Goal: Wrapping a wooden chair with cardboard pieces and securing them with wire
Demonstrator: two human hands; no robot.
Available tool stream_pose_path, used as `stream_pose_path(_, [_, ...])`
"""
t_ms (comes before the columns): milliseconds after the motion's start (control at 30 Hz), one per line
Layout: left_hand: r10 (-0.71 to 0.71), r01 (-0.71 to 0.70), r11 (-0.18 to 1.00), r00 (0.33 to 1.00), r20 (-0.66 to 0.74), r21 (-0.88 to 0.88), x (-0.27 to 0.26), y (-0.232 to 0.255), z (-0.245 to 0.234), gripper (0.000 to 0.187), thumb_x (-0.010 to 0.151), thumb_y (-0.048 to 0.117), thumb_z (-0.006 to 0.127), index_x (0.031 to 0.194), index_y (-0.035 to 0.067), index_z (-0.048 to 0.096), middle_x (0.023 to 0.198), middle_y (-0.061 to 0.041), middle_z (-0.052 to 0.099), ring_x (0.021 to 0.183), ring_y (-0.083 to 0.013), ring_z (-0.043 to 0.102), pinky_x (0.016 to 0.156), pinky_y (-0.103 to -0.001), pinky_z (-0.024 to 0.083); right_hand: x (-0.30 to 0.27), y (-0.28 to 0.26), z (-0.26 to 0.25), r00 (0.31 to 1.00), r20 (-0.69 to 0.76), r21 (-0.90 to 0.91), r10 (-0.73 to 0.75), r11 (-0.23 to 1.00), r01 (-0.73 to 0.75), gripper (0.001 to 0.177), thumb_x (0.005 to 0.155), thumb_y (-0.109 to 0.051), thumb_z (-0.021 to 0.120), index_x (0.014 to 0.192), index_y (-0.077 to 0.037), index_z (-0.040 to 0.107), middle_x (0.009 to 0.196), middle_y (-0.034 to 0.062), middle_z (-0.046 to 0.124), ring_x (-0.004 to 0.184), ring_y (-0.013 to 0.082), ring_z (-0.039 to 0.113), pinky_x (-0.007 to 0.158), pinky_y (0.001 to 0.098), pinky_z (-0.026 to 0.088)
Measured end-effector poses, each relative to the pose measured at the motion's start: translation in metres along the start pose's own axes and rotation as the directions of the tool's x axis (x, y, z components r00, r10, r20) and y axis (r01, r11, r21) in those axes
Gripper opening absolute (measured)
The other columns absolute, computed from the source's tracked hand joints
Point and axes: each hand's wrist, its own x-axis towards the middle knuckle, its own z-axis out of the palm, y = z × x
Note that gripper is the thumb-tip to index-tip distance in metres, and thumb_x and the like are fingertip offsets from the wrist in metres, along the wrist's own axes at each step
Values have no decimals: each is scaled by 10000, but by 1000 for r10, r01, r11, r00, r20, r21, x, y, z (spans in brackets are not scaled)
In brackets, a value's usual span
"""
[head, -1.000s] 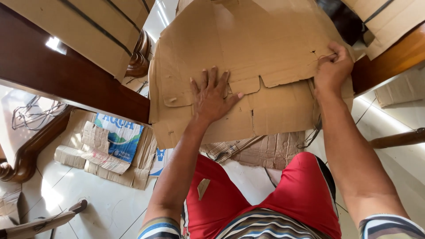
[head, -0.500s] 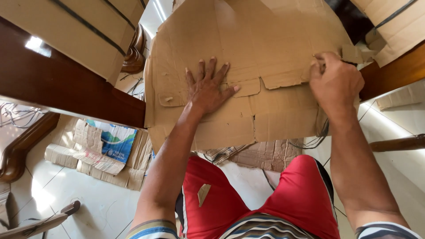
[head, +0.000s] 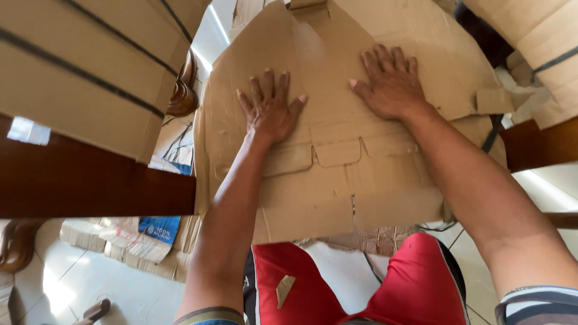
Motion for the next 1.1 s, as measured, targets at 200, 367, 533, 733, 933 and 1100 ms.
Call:
stream_pose_path(200, [-84,80,996,993,-82,-51,69,-13,-18,779,995,629,195,1655,221,128,1738,-103,11,1574,-428,-77,1219,-644,-110,49,10,-27,985,-8,78,170,983,-169,835,965,-640,201,1660,-195,70,1739,77,0,1584,344,-57,1241,546,-41])
stream_pose_path(367, [-125,122,991,990,-67,-47,124,-14,-26,825,995,627,208,1657,154,68,1736,-120,-21,1580,-380,-107,1248,-571,-109,96,25,-38,956,-39,78,292,954,-289,889,966,-657,215,1657,-122,51,1740,75,8,1585,307,-41,1246,531,-12])
stream_pose_path(533, [-113,110,993,988,-109,-30,182,-14,-33,883,960,674,237,1616,91,147,1678,-141,147,1538,-456,56,1240,-602,-28,136,39,-48,940,-39,149,340,932,-331,908,959,-648,279,1640,-68,124,1721,116,116,1566,319,90,1234,515,59])
stream_pose_path(733, [-150,139,987,978,-146,-80,238,-23,-43,885,838,853,480,1228,64,568,1291,-156,612,1233,-406,534,1009,-537,389,180,72,-37,936,-57,72,348,936,-344,742,1097,-698,300,1064,5,536,1151,268,634,1089,528,567,894,594,390])
stream_pose_path(933, [-155,150,978,988,-25,-142,247,-31,-56,840,833,841,546,1103,49,617,1187,-163,658,1158,-397,600,948,-529,463,193,83,-34,928,-14,13,372,928,-372,801,1103,-737,264,1095,-39,655,1156,268,718,1131,483,632,931,580,440])
stream_pose_path(1100, [-186,182,972,982,-15,-152,241,-24,-76,772,820,758,637,1131,51,654,1258,-163,617,1248,-378,554,1040,-516,463,197,81,-40,918,25,91,396,913,-397,808,1062,-777,269,1163,-90,682,1196,256,724,1225,446,635,1005,596,454])
